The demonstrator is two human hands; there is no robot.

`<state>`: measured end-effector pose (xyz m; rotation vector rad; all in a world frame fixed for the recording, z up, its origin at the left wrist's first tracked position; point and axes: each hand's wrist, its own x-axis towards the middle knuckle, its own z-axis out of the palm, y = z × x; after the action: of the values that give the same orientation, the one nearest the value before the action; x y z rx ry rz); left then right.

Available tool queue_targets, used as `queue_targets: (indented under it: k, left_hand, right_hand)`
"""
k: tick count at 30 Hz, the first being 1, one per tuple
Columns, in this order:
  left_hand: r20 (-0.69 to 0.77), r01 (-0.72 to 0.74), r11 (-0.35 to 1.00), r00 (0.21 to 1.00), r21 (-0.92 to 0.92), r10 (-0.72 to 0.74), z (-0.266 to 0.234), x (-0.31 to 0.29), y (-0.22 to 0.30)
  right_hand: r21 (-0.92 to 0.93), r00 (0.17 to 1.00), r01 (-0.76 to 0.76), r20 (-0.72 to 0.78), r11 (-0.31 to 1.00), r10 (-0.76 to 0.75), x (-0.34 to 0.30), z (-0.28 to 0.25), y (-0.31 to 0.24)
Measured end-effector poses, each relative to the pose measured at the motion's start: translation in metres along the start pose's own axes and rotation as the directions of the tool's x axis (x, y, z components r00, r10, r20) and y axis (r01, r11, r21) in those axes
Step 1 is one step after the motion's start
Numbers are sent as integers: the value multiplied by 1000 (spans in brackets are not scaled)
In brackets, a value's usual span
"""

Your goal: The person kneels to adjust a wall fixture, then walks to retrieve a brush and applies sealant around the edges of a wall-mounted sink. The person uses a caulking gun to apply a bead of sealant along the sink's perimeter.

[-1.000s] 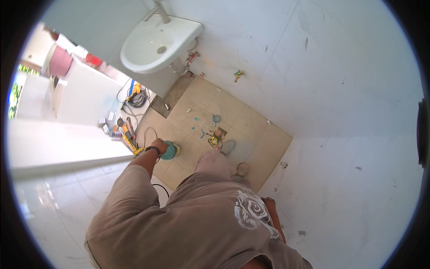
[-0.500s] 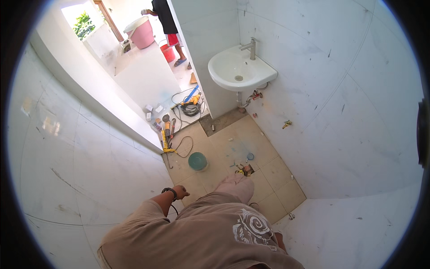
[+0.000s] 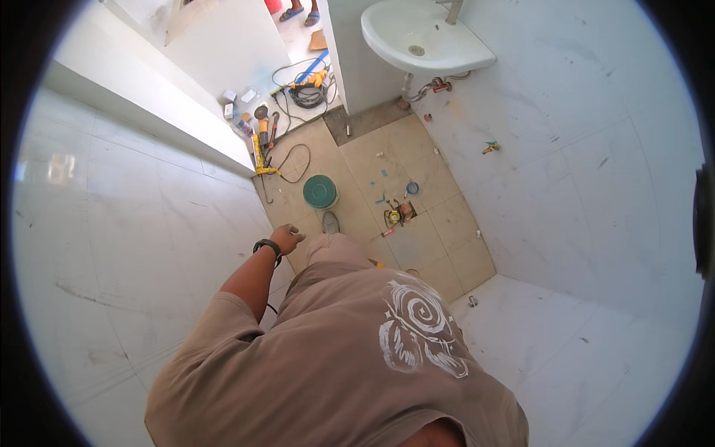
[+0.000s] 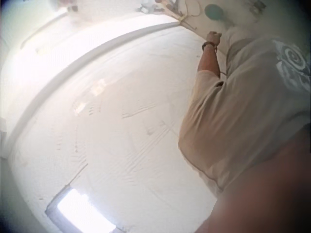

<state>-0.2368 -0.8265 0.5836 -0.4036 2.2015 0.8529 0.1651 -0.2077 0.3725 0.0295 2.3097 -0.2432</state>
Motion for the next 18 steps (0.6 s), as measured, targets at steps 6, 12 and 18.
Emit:
queue_targets:
  k: [6, 12, 18]
  left_hand:
    - [137, 245, 924, 967, -292, -213, -33, 44, -85]
    - [194, 492, 659, 859, -569, -474, -78, 52, -181]
    - [44, 347, 538, 867, -768, -496, -113, 60, -219]
  right_hand:
    - [-86, 992, -28, 118, 996, 38, -3, -96, -53]
    - [744, 823, -500, 251, 442, 509, 56, -292, -181]
    - [791, 877, -355, 97, 499, 470, 126, -401, -260]
